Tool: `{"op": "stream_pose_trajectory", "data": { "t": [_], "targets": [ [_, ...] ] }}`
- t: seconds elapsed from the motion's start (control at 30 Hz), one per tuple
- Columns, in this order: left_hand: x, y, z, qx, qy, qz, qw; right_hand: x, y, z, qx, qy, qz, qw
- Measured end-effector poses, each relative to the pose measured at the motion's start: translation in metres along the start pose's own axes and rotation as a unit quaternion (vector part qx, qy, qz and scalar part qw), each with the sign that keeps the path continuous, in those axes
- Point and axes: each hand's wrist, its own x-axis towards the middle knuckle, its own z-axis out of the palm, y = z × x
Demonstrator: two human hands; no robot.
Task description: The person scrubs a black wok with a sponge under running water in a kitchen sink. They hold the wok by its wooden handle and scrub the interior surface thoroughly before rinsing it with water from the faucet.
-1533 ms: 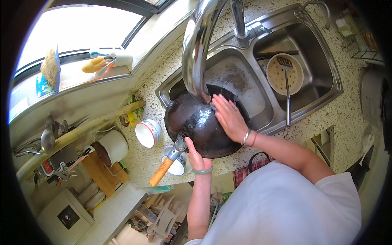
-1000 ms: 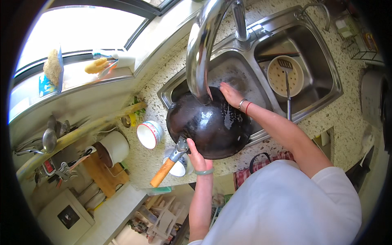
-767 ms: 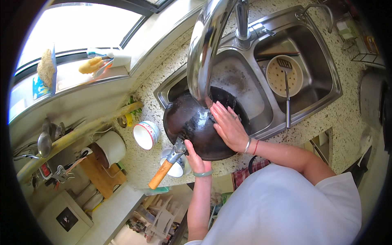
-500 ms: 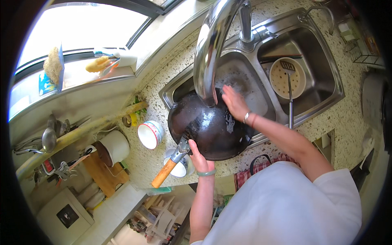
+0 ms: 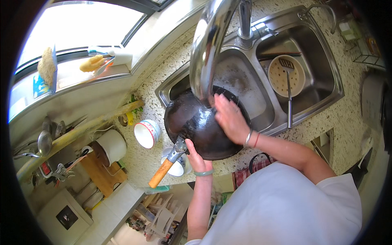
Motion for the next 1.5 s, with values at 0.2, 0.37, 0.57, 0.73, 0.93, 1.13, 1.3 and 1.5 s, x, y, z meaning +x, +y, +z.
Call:
{"op": "stream_pose_trajectory", "data": {
  "t": [0.2,0.37,0.57,0.73,0.93,1.13,1.3,1.5],
  "targets": [
    [0.001,0.0,0.003,0.007,-0.019,-0.001,1.0,0.041,0.083,0.025,0.135,-0.078,0.164,0.974],
    [0.001,-0.005,-0.002,-0.011,-0.012,0.021,1.0,0.016,0.041,0.012,0.072,-0.071,0.093,0.99],
    [0.005,-0.004,-0.008,-0.032,-0.004,-0.008,0.999,0.006,-0.001,0.002,-0.055,-0.119,-0.019,0.991],
    [0.001,-0.001,-0.003,-0.028,-0.037,-0.006,0.999,0.037,0.19,0.072,0.095,-0.143,0.323,0.931],
    [-0.025,-0.013,-0.001,-0.032,-0.074,-0.1,0.992,-0.004,0.262,0.116,-0.036,-0.118,0.4,0.908],
    [-0.027,-0.007,0.007,-0.056,-0.135,-0.108,0.983,0.024,0.09,0.001,0.156,0.059,0.168,0.972],
    [-0.016,-0.009,0.003,-0.1,-0.13,-0.088,0.982,0.018,-0.033,-0.018,0.113,0.001,-0.125,0.986],
    [-0.003,0.015,-0.009,-0.121,-0.119,0.04,0.985,0.033,0.025,0.017,0.125,0.005,-0.058,0.99]
  ]
}}
